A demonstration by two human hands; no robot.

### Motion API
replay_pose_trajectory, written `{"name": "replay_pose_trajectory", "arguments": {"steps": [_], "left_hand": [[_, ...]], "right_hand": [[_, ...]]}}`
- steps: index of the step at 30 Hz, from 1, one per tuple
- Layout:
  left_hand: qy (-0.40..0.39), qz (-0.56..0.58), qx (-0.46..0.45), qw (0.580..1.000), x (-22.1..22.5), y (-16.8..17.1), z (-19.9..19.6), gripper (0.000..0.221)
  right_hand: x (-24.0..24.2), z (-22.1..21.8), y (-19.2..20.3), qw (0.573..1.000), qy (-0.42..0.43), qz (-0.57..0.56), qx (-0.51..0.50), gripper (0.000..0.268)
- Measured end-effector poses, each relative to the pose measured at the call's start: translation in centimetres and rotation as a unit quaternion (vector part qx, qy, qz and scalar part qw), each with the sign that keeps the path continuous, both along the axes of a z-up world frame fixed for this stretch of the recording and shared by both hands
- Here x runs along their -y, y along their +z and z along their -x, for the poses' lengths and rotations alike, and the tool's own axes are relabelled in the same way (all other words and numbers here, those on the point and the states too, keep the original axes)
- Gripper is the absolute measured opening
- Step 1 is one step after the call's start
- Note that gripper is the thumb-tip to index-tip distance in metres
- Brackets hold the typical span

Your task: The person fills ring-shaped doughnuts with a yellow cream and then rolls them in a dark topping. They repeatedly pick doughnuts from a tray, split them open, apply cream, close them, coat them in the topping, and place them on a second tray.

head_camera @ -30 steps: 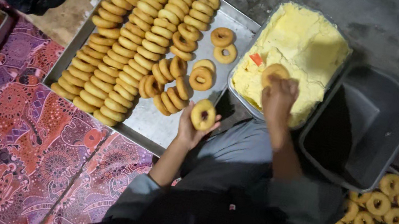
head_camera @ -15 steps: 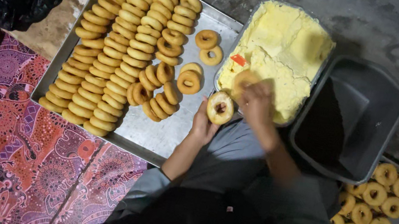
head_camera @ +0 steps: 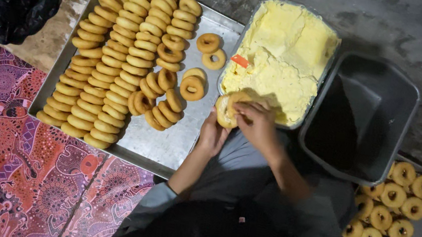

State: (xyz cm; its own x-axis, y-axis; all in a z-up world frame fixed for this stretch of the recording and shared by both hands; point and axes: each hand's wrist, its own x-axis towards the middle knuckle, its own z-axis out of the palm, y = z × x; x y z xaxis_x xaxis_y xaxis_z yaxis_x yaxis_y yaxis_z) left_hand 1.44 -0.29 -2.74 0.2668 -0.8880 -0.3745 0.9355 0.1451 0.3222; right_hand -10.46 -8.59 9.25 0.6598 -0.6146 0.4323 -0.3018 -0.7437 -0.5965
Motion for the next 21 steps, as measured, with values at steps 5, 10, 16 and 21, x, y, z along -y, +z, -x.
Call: {"name": "replay_pose_trajectory", "arguments": {"steps": [5, 10, 16, 21], "left_hand": [[-0.023, 0.001, 0.061, 0.998, -0.7, 0.9, 2.0, 0.048], [-0.004, 0.054, 0.058, 0.997, -1.0, 2.4, 2.2, 0.049], [-0.046, 0.038, 0.108, 0.992, -1.6, 4.5, 2.4, 0.05], [-0.069, 0.015, 0.096, 0.993, -2.3, 5.6, 3.2, 0.052]], "right_hand": [[-0.7, -0.3, 0.2, 0.996, -0.063, -0.05, 0.023, 0.023], [-1.5, 1.6, 1.2, 0.994, -0.025, -0.098, 0.028, 0.038], [-1.8, 4.9, 4.1, 0.997, 0.047, -0.053, -0.02, 0.053], [-2.2, 6.8, 6.1, 0.984, -0.096, 0.071, -0.132, 0.045]]}}
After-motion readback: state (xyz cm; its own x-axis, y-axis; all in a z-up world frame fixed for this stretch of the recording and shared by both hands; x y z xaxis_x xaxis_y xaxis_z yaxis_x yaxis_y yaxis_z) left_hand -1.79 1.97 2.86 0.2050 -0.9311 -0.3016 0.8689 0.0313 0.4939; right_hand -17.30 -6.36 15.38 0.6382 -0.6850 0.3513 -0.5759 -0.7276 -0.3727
